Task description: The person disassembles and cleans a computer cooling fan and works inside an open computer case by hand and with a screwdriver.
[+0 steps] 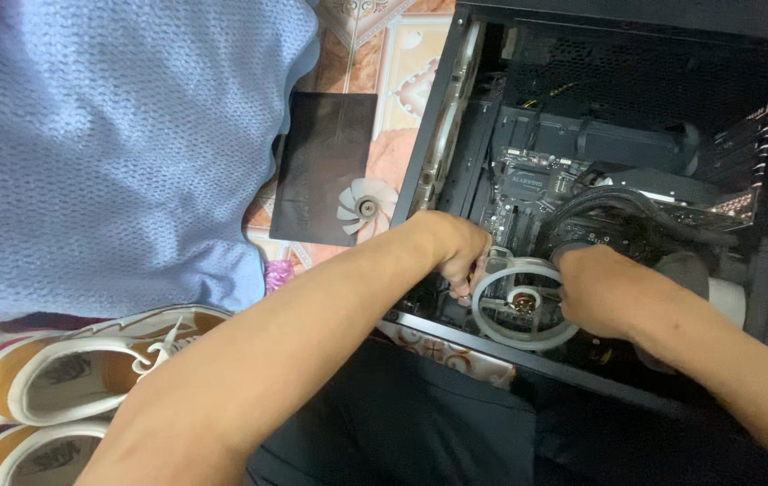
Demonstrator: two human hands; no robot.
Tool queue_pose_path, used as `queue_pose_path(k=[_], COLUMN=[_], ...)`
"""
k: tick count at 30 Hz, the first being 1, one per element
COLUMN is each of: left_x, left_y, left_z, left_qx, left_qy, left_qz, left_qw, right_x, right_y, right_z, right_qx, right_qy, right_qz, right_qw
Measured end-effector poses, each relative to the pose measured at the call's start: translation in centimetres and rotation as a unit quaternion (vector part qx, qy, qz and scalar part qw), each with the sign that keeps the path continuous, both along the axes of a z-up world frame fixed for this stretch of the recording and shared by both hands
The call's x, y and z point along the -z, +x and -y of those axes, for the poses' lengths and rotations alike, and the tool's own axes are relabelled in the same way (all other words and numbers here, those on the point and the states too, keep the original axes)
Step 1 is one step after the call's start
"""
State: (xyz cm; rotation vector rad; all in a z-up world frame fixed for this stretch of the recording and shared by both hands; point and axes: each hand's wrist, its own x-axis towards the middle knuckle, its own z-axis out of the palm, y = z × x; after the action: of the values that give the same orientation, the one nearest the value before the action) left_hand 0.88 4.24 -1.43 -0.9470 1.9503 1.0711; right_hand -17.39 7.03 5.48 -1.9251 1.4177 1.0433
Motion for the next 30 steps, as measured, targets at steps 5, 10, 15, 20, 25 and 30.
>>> queue_pose_path(k=[5, 10, 15, 20, 25, 30], left_x=[0.5, 1.9, 2.1, -1.4, -1.1, -2.5], left_y=[0.5, 0.0, -0.2, -0.8, -0.3, 0.0], left_z=[0.0, -0.7, -0.2, -0.3, -1.2, -1.4], left_qx=[0.011, 0.051, 0.043, 0.086, 0.026, 0.002], left_qy=[0.009, -0.091, -0.104, -0.089, -0.099, -0.101], left_qz=[-0.028, 0.028, 0.019, 0.056, 0.011, -0.012], left_qw=[1.0, 0.994, 0.993, 0.991, 0.995, 0.995], right_x=[-0.1, -2.1, -3.0, 0.4, 4.5, 5.3], right_y=[0.1, -0.2, -0.9, -2.3, -3.4, -3.8], right_z=[-0.9, -2.1, -3.2, -3.0, -3.5, -3.7], right_qx=[0.009, -0.119, -0.055, -0.122, -0.301, -0.312], right_qy=[0.012, -0.005, -0.027, -0.068, -0.173, -0.203], right_qz=[0.007, 0.028, 0.176, 0.208, 0.195, 0.208], right_qw=[1.0, 0.992, 0.982, 0.968, 0.917, 0.905])
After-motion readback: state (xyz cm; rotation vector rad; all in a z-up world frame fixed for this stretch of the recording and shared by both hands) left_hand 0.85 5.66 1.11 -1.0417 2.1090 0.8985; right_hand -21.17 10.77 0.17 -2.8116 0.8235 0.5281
